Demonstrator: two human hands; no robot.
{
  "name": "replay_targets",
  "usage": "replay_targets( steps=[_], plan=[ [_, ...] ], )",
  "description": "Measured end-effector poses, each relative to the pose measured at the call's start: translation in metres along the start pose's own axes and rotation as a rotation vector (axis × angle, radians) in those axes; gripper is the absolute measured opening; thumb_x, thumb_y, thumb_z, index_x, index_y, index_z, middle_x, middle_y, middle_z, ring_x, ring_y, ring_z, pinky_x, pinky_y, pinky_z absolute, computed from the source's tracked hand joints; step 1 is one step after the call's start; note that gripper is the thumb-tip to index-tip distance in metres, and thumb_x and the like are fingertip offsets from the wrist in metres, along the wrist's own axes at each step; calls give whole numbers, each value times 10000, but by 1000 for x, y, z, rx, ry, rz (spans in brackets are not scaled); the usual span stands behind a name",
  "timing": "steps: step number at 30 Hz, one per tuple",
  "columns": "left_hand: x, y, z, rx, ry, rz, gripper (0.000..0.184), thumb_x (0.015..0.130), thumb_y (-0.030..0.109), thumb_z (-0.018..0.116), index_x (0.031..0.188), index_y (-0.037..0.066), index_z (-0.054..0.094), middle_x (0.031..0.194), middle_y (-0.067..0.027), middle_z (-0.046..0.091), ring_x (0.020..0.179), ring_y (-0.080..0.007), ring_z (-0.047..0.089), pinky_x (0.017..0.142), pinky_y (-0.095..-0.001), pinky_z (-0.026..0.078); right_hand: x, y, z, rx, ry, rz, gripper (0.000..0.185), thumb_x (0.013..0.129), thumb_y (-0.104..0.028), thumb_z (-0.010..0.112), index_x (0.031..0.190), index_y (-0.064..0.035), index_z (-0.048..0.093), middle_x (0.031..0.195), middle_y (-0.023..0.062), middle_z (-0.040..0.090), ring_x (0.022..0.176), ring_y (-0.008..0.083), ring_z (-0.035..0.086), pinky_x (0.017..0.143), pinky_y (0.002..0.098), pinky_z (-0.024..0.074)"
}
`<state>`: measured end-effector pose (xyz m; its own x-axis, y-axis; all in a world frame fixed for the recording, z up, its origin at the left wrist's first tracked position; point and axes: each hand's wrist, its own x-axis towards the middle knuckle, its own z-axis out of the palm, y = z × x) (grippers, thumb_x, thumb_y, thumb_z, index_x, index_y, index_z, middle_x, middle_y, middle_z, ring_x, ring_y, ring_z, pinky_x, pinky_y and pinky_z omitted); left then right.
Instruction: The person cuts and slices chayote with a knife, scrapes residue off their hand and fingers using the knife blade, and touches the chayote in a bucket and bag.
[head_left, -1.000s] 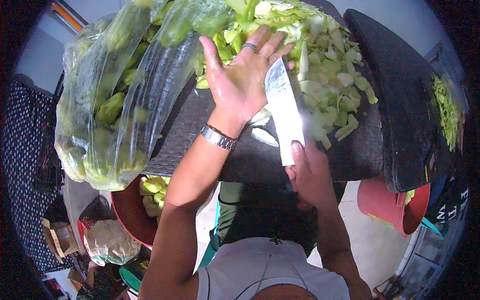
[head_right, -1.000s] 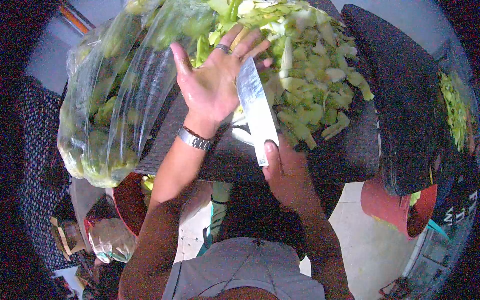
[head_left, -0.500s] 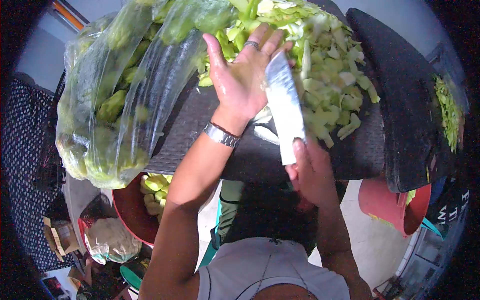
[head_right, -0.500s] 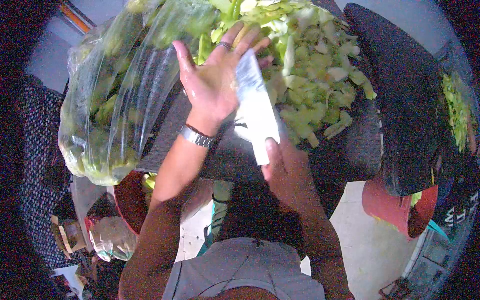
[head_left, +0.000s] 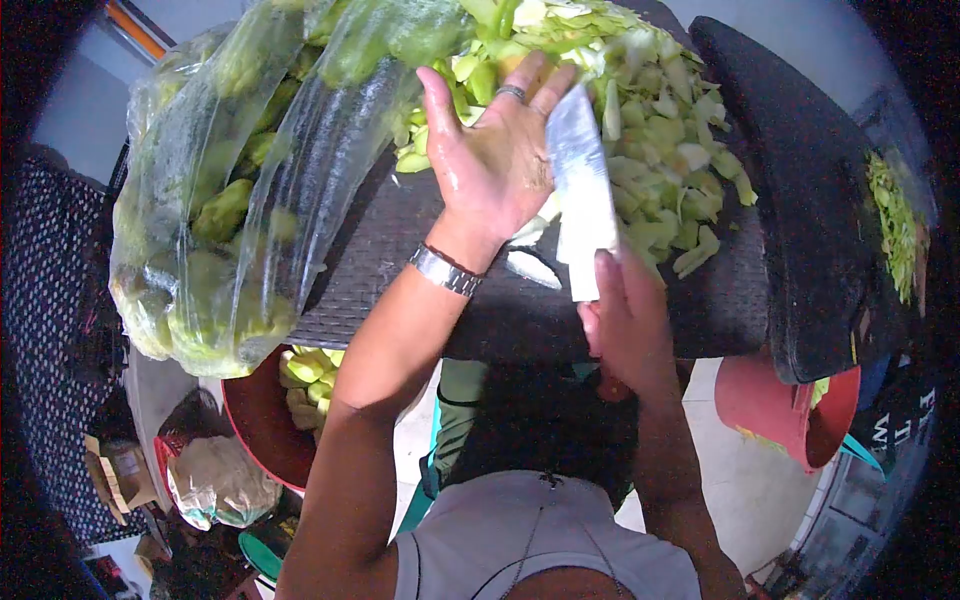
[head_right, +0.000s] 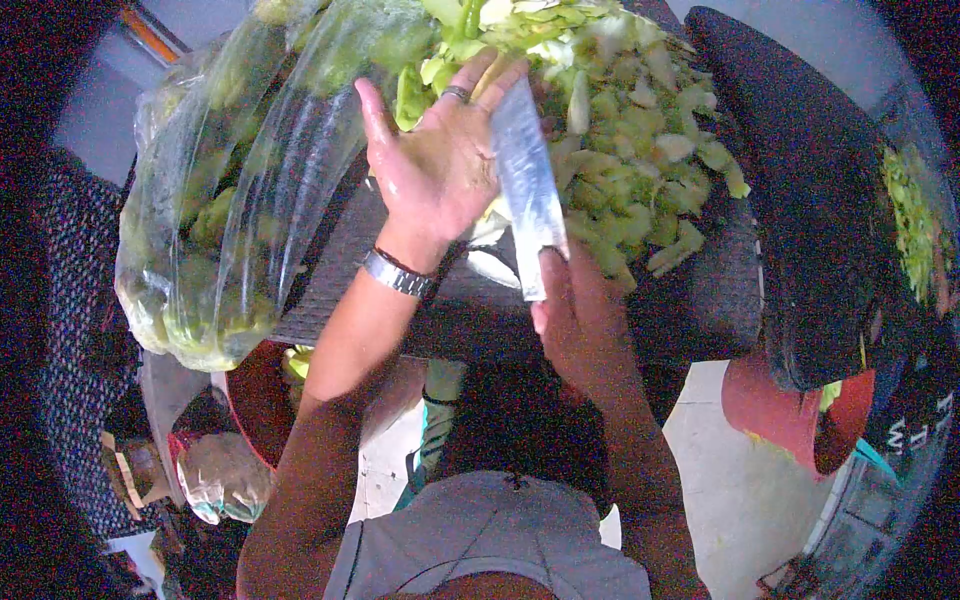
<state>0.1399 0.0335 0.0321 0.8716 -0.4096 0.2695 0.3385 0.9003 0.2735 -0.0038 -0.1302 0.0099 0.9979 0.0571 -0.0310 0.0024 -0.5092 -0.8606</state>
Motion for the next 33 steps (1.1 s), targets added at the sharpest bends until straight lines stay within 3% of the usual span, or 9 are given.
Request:
replay_targets(
  steps=[8,11,13,14,16,22,24,28,33],
  plan=[
    [1,-2,-4,214,79,58,1243,815,932,431,1602,-6,209,1588,-259,364,1388,-458,453,1146,-604,385,-6,-14,9,58,-65,36,278,1030,-197,575,1197,19,520,868,296,648,824,506,661,709,581,513],
    [1,-2,-5,204,113,44,1223,819,930,427,1580,-11,252,1574,-257,381,1369,-457,472,1155,-605,374,-6,0,5,-159,2,-227,292,1021,-178,588,1222,22,517,861,284,636,816,487,660,743,578,515],
    [2,1,-14,-183,-100,-70,1222,818,932,423,1576,-13,258,1572,-263,379,1392,-455,448,1168,-606,357,-3,9,5,-191,52,-315,300,1032,-185,569,1243,24,529,841,246,622,772,430,643,706,522,507],
    [3,2,-19,-378,-206,-128,1222,818,933,421,1574,-13,262,1571,-266,378,1404,-454,436,1174,-607,348,2,12,5,-122,49,-264,310,1044,-195,549,1261,26,542,822,212,614,731,379,627,660,469,501],
    [1,-4,-12,-126,-44,-62,1230,821,935,406,1583,-19,252,1570,-289,367,1428,-475,398,1188,-620,320,5,0,3,-11,26,-162,330,1057,-221,528,1275,26,542,821,212,608,729,373,625,656,459,498],
    [1,-3,-4,179,104,41,1228,823,935,393,1587,-17,256,1608,-304,306,1463,-499,340,1196,-632,294,-1,-25,3,71,-140,26,321,1064,-255,519,1235,16,538,854,284,618,813,496,651,736,561,496],
    [0,-3,0,165,107,23,1249,804,947,405,1586,-15,256,1607,-300,309,1471,-507,322,1201,-646,282,4,-10,0,-41,-51,-179,324,1054,-247,536,1241,18,539,889,299,628,849,515,643,738,564,495],
    [-1,-6,0,136,77,5,1285,780,961,419,1596,-14,231,1605,-289,315,1474,-513,310,1201,-677,257,10,-21,-2,112,-76,87,347,1014,-210,599,1274,10,537,999,318,629,943,531,624,780,572,495],
    [0,-2,-3,114,93,3,1292,775,970,407,1592,-19,251,1605,-291,321,1479,-510,307,1210,-667,247,1,-18,-2,46,-166,7,353,985,-161,633,1280,9,541,1035,319,630,959,524,620,838,584,478]
  ],
)
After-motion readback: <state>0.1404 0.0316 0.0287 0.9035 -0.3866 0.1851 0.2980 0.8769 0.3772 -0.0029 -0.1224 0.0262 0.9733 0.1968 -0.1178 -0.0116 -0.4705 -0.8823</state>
